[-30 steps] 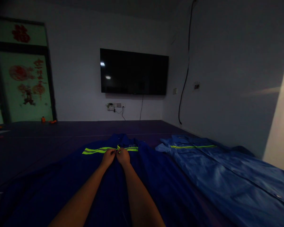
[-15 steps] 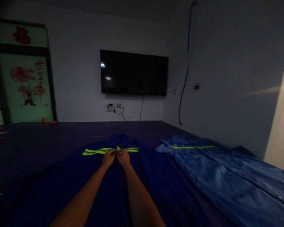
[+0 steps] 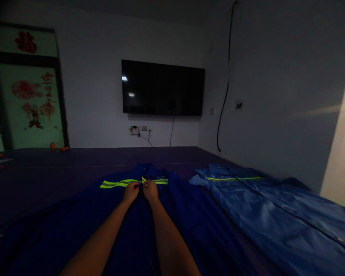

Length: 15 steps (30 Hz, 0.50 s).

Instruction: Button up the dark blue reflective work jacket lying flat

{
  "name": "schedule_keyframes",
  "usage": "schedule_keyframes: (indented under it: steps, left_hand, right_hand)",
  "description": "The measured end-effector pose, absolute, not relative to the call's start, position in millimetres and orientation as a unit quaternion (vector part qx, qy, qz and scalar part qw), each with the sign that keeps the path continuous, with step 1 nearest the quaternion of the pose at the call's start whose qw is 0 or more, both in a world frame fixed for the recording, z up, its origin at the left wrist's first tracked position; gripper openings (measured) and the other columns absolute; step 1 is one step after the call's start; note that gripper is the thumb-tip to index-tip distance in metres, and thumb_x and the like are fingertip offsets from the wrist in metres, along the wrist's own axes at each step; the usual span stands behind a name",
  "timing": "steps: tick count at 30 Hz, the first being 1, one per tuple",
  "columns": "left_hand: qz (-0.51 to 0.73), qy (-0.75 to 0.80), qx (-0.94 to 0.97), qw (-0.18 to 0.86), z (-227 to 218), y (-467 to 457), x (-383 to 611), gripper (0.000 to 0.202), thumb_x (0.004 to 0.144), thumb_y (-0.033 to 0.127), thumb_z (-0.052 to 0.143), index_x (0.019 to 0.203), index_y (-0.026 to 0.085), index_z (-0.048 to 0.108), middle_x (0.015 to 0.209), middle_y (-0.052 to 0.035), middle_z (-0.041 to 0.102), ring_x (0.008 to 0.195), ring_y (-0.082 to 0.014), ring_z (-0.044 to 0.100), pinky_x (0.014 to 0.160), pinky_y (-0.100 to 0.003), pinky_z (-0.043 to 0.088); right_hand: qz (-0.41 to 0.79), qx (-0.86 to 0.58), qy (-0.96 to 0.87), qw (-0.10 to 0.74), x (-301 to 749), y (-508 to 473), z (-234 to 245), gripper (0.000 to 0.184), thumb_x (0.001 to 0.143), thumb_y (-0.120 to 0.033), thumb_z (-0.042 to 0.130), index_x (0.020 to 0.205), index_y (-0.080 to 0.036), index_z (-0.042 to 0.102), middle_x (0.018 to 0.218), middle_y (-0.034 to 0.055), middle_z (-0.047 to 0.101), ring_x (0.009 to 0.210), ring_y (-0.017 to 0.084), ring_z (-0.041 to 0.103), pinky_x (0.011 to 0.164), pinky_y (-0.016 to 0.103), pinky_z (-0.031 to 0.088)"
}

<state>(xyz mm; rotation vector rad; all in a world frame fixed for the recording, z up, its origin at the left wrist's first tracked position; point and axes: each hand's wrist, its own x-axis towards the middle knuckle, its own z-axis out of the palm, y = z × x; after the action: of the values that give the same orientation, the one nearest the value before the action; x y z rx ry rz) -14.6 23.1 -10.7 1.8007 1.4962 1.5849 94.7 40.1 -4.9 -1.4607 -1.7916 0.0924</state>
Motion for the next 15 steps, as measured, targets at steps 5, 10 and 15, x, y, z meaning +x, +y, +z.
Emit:
schedule_keyframes:
  steps: [5,10,15]
  left_hand:
    - [0.557,0.519,0.628,0.163,-11.0,23.8,-15.5,0.028,0.068,0.001,0.045,0.083,0.013,0.065,0.092,-0.0067,0.067,0.089,-0.0147,0.060,0.082,-0.028,0.045]
    - [0.556,0.517,0.629,0.169,-11.7,26.6,-16.8,0.029,0.067,-0.001,0.045,0.082,0.014,0.065,0.092,-0.0057,0.067,0.089,-0.0143,0.061,0.083,-0.029,0.045]
    - [0.562,0.514,0.626,0.167,-12.3,27.9,-17.2,0.031,0.065,-0.002,0.045,0.081,0.014,0.066,0.091,-0.0058,0.068,0.088,-0.0148,0.061,0.083,-0.030,0.045]
  right_hand:
    - [0.052,-0.574,-0.717,0.392,95.2,38.2,-5.1,0.020,0.074,-0.011,0.050,0.088,-0.013,0.064,0.071,0.0053,0.065,0.061,0.012,0.057,0.052,0.017,0.033]
    - [0.048,-0.572,-0.717,0.395,95.0,35.2,-2.5,0.018,0.073,-0.011,0.051,0.085,-0.014,0.064,0.070,0.0051,0.065,0.062,0.012,0.057,0.053,0.017,0.033]
    - [0.038,-0.573,-0.721,0.387,94.8,34.9,-1.4,0.015,0.072,-0.014,0.054,0.083,-0.015,0.064,0.071,0.0048,0.065,0.065,0.013,0.058,0.055,0.018,0.033]
